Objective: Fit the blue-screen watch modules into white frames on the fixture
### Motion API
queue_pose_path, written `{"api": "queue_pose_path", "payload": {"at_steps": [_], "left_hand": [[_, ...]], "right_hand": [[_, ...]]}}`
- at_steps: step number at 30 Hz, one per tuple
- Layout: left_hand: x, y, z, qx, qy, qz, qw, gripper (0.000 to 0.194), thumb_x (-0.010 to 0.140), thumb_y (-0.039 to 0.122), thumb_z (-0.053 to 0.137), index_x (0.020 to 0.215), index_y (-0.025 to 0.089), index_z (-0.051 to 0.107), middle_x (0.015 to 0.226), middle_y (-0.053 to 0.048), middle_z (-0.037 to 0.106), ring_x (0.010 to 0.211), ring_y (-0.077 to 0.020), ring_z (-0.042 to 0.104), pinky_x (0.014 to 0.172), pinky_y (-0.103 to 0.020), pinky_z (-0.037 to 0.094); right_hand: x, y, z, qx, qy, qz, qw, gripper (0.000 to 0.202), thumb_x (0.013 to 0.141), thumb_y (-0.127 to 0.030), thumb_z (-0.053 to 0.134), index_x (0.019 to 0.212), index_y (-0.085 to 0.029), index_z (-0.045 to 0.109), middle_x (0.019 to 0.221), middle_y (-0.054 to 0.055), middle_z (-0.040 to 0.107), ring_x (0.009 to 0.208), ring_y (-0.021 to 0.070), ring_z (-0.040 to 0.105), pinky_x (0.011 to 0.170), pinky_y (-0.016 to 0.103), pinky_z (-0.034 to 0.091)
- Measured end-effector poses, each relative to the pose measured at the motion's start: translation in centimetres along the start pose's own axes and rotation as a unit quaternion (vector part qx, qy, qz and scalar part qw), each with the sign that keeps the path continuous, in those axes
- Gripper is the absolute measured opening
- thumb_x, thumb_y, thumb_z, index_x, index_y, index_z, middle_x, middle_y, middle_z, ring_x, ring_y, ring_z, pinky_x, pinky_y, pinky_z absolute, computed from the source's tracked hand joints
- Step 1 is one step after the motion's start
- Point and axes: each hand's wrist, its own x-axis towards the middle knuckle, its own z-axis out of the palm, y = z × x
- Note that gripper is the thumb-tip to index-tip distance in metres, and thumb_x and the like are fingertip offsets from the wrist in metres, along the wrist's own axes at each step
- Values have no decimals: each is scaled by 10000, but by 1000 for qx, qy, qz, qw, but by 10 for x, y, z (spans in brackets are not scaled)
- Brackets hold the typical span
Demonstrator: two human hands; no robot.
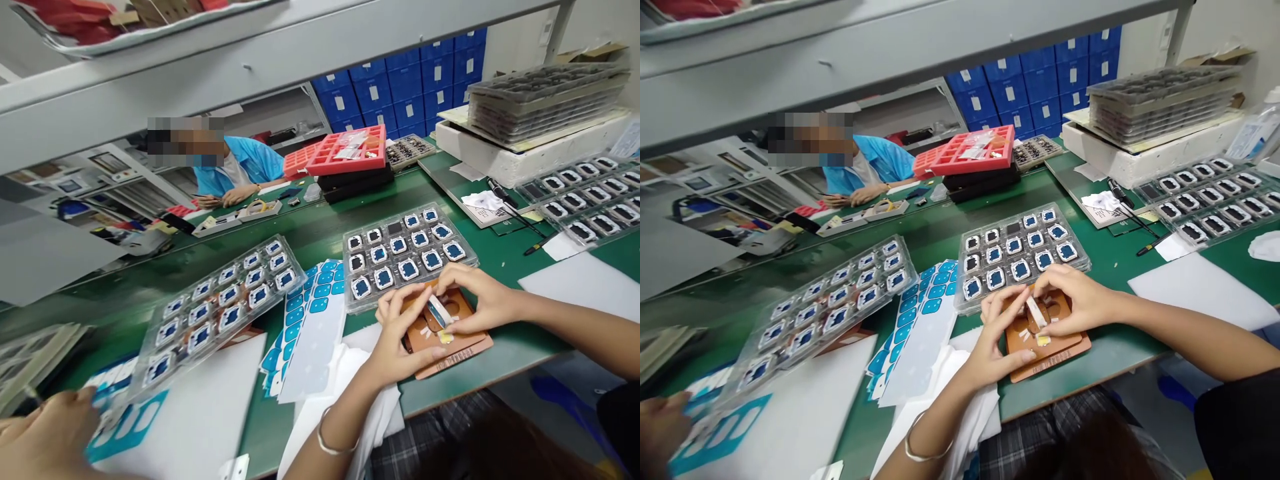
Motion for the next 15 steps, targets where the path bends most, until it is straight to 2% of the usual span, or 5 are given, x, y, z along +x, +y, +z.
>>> {"api": "queue_pose_path", "payload": {"at_steps": [2, 5, 10, 15], "left_hand": [[-2, 0, 1, 6, 15, -1, 1000, 831, 838, 686, 570, 1536, 393, 227, 1429, -91, 387, 1265, -325, 338, 1080, -512, 275], [-5, 0, 1, 27, 49, -16, 998, 785, 878, 614, 559, 1537, 367, 211, 1392, -105, 407, 1242, -322, 353, 1058, -504, 289], [-6, 1, -1, 48, 77, -5, 996, 551, 924, 522, 511, 1422, 310, 406, 1286, -99, 514, 1168, -295, 405, 1011, -462, 306], [-3, 7, -3, 59, 71, 40, 995, 406, 950, 493, 483, 1285, 269, 533, 1223, -88, 588, 1116, -267, 442, 969, -425, 302]], "right_hand": [[0, 1, 2, 110, 3, 39, 993, 477, 747, -397, 809, 1089, -192, 546, 1056, 66, 604, 977, 201, 627, 846, 329, 508], [0, 4, 1, 265, -7, 102, 959, 592, 752, -417, 823, 1199, -203, 498, 1126, 88, 633, 1101, 226, 634, 933, 369, 498], [1, 8, -1, 428, -8, 164, 889, 607, 746, -475, 826, 1196, -183, 543, 1097, 103, 685, 1021, 218, 669, 911, 365, 503], [3, 5, -3, 481, 21, 181, 857, 555, 748, -490, 814, 1153, -177, 599, 1060, 89, 708, 975, 215, 679, 959, 362, 465]]}}
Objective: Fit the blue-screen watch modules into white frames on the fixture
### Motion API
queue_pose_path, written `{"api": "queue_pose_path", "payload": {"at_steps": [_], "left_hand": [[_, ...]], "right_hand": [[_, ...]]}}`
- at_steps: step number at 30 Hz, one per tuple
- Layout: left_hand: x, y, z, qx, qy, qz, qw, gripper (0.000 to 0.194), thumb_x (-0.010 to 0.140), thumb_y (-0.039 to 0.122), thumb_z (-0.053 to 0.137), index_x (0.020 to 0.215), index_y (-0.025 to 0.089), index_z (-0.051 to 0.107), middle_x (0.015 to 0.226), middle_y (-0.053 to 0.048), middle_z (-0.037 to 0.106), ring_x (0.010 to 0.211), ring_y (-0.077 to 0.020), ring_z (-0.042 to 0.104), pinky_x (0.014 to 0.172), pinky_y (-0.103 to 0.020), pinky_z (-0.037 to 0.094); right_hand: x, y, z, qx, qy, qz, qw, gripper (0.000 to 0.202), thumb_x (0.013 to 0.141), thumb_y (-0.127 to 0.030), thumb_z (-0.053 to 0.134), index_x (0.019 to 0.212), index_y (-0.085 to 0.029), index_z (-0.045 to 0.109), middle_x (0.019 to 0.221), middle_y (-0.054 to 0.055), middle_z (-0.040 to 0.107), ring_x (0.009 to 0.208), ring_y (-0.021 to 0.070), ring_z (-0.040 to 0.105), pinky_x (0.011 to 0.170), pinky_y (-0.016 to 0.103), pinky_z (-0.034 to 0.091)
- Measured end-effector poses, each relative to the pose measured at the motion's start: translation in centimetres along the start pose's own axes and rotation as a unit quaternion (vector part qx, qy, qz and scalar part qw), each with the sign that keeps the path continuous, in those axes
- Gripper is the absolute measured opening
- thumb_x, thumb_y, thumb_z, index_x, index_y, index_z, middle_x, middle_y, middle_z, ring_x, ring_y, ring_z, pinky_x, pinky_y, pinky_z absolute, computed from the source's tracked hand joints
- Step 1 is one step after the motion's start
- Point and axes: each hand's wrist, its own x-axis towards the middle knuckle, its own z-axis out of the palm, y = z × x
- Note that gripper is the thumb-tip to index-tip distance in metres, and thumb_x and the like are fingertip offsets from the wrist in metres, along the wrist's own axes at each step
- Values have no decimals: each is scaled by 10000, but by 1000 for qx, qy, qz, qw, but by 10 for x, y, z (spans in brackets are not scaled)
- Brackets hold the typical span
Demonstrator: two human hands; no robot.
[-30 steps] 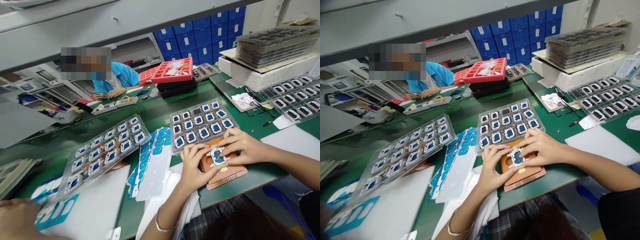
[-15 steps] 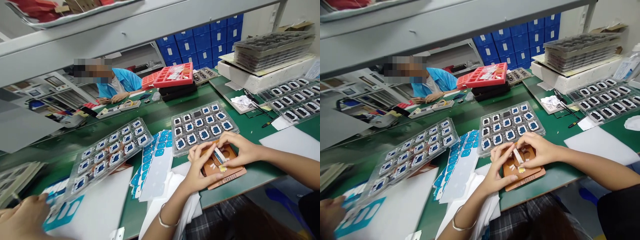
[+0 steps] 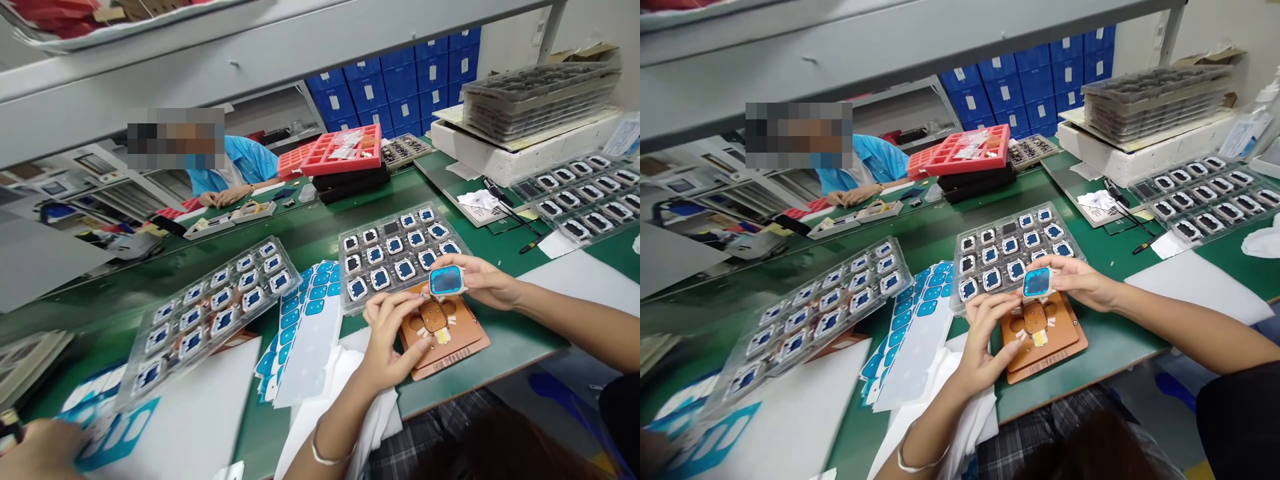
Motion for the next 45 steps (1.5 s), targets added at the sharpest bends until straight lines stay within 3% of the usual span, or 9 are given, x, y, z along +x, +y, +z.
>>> {"api": "queue_pose_path", "payload": {"at_steps": [12, 21, 24, 28, 32, 35, 38, 42, 45], "left_hand": [[1, 3, -1, 75, -69, 39, 994, 278, 954, 390, 512, 1153, 254, 651, 1192, -39, 685, 1119, -283, 403, 903, -442, 235], [2, 4, -2, 81, -83, 50, 992, 313, 982, 413, 464, 1164, 242, 653, 1214, -43, 674, 1095, -271, 405, 903, -429, 224], [1, 2, -2, 79, -83, 59, 992, 357, 981, 457, 446, 1168, 232, 652, 1217, -56, 670, 1096, -278, 403, 900, -427, 227], [2, 2, -1, 71, -75, 66, 992, 404, 987, 500, 412, 1177, 228, 644, 1212, -64, 669, 1091, -277, 416, 908, -429, 225], [2, 2, 0, 57, -68, 70, 994, 422, 983, 534, 411, 1185, 242, 638, 1206, -56, 671, 1095, -274, 429, 924, -432, 221], [3, 2, 1, 41, -64, 75, 994, 456, 970, 575, 415, 1173, 233, 637, 1207, -60, 669, 1093, -272, 437, 923, -431, 224], [3, 2, 2, 37, -61, 70, 995, 459, 960, 595, 427, 1140, 234, 647, 1202, -54, 671, 1096, -271, 440, 918, -432, 220], [2, 1, 4, 33, -56, 71, 995, 469, 953, 607, 433, 1128, 231, 652, 1194, -50, 677, 1095, -269, 443, 915, -435, 223], [2, 1, 4, 33, -63, 66, 995, 464, 948, 604, 450, 1140, 234, 653, 1205, -48, 673, 1107, -270, 445, 922, -438, 226]], "right_hand": [[2, -5, -1, 13, 26, 4, 1000, 474, 763, -500, 706, 1113, -189, 637, 956, 75, 738, 1015, 260, 679, 1043, 398, 429], [5, -1, -9, 81, 109, 3, 991, 351, 793, -455, 622, 1010, -189, 692, 896, 48, 730, 930, 233, 675, 837, 326, 493], [5, 0, -9, 78, 120, 0, 990, 371, 779, -446, 602, 1021, -182, 696, 876, 50, 722, 907, 248, 674, 861, 359, 494], [3, 0, -9, 41, 72, -13, 996, 407, 749, -446, 670, 1068, -195, 702, 923, 51, 729, 983, 269, 672, 988, 406, 448], [4, 3, -15, -79, 23, -64, 995, 428, 744, -395, 767, 1143, -257, 696, 1054, 26, 716, 1021, 224, 654, 932, 353, 467], [12, 4, -24, -291, 21, -131, 948, 459, 766, -392, 783, 1188, -241, 682, 1052, 43, 696, 891, 192, 630, 766, 306, 482], [36, -1, -30, -492, 44, -171, 853, 473, 810, -409, 743, 1229, -206, 655, 1065, 72, 686, 851, 201, 605, 731, 314, 480], [91, -11, -32, -705, 82, -84, 700, 501, 848, -384, 706, 1297, -191, 596, 1197, 85, 669, 1051, 259, 589, 914, 369, 475], [137, -16, -32, -754, 105, -22, 648, 590, 883, -334, 664, 1412, -143, 486, 1243, 116, 656, 1178, 308, 530, 961, 408, 454]]}}
